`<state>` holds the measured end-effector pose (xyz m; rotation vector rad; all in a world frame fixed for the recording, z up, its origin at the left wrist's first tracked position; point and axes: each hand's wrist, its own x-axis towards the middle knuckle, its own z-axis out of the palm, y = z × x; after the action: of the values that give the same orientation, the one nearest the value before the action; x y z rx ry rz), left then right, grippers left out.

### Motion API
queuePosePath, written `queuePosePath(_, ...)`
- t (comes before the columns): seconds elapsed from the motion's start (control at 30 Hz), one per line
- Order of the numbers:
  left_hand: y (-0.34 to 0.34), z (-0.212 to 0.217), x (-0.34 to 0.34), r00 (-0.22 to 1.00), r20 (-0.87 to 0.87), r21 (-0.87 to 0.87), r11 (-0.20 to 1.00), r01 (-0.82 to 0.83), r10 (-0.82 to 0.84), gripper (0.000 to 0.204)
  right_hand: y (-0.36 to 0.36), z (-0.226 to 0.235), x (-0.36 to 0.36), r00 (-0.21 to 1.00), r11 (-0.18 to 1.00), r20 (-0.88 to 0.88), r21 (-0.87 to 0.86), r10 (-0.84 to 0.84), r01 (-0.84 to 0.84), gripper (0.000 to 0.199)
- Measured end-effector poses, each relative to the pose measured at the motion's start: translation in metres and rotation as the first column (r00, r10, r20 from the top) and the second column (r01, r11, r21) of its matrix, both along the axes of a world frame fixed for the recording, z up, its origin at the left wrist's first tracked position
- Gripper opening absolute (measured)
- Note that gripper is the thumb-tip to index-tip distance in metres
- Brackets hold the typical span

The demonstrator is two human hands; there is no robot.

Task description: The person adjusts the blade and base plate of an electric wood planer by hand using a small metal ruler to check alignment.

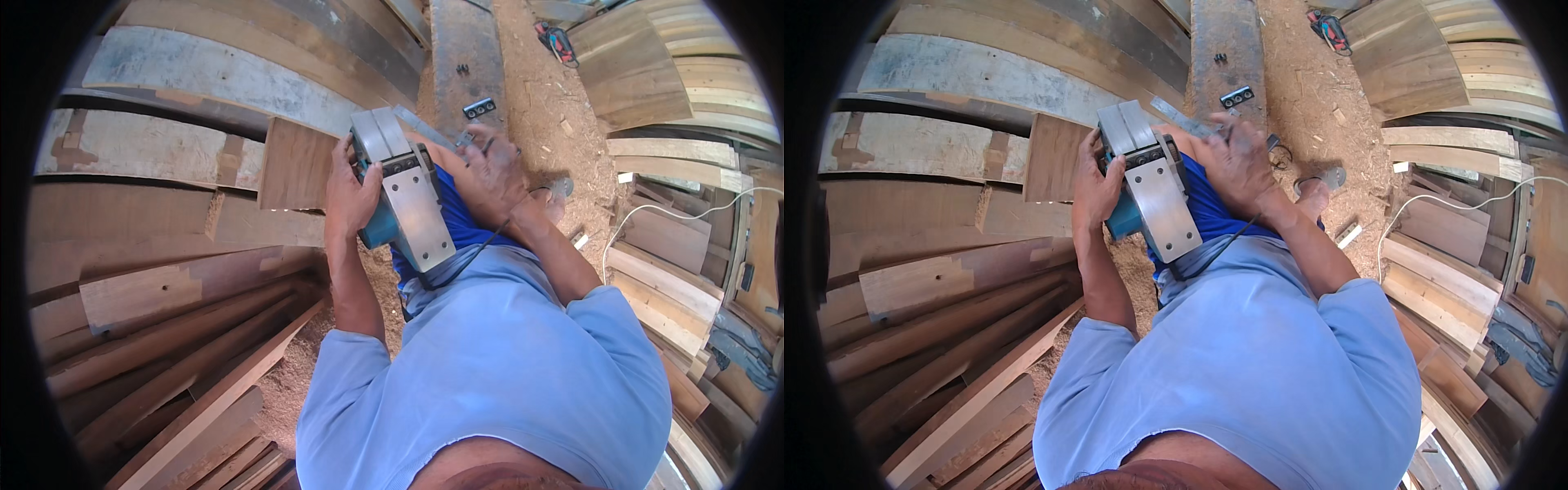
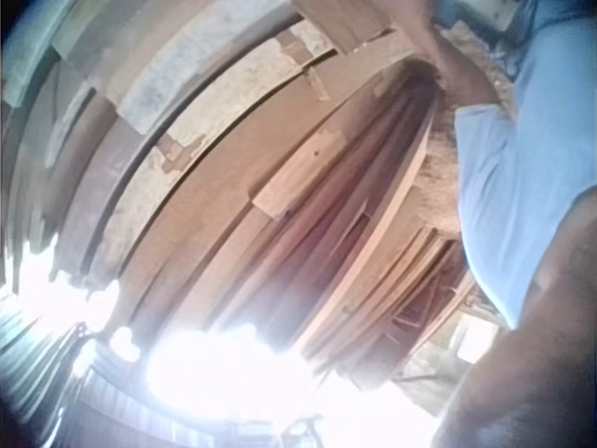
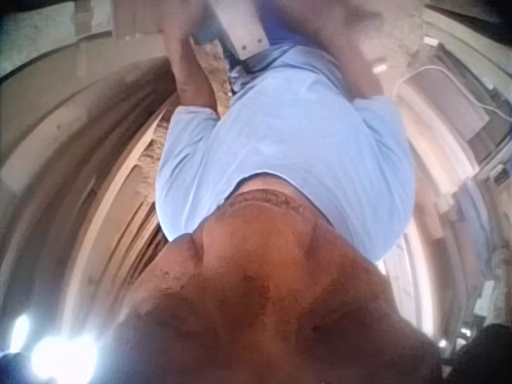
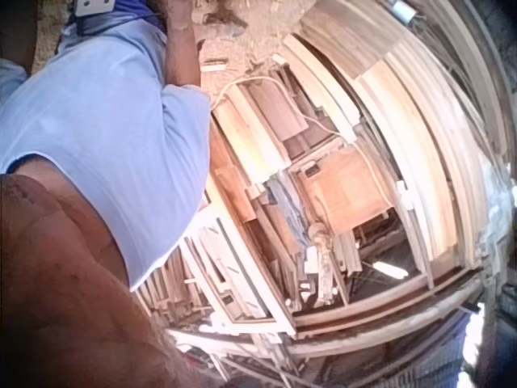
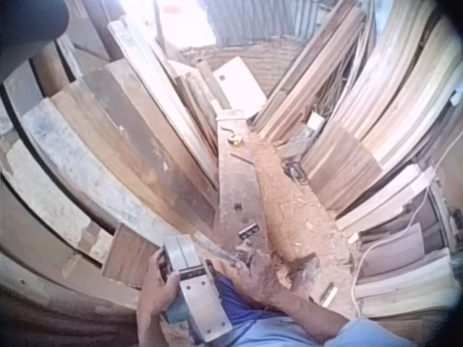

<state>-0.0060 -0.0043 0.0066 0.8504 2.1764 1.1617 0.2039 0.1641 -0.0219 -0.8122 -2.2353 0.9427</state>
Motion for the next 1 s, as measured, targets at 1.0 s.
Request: queuePosePath(1.0, 0.004, 0.008, 0.006, 0.996, -0.089, -0.116, 0.993, -0.034, 0.023, 0.07, -0.005, 0.061, -0.031, 0.871, 0.863, 0.271, 0.192, 0.411, -0.467, 0.023)
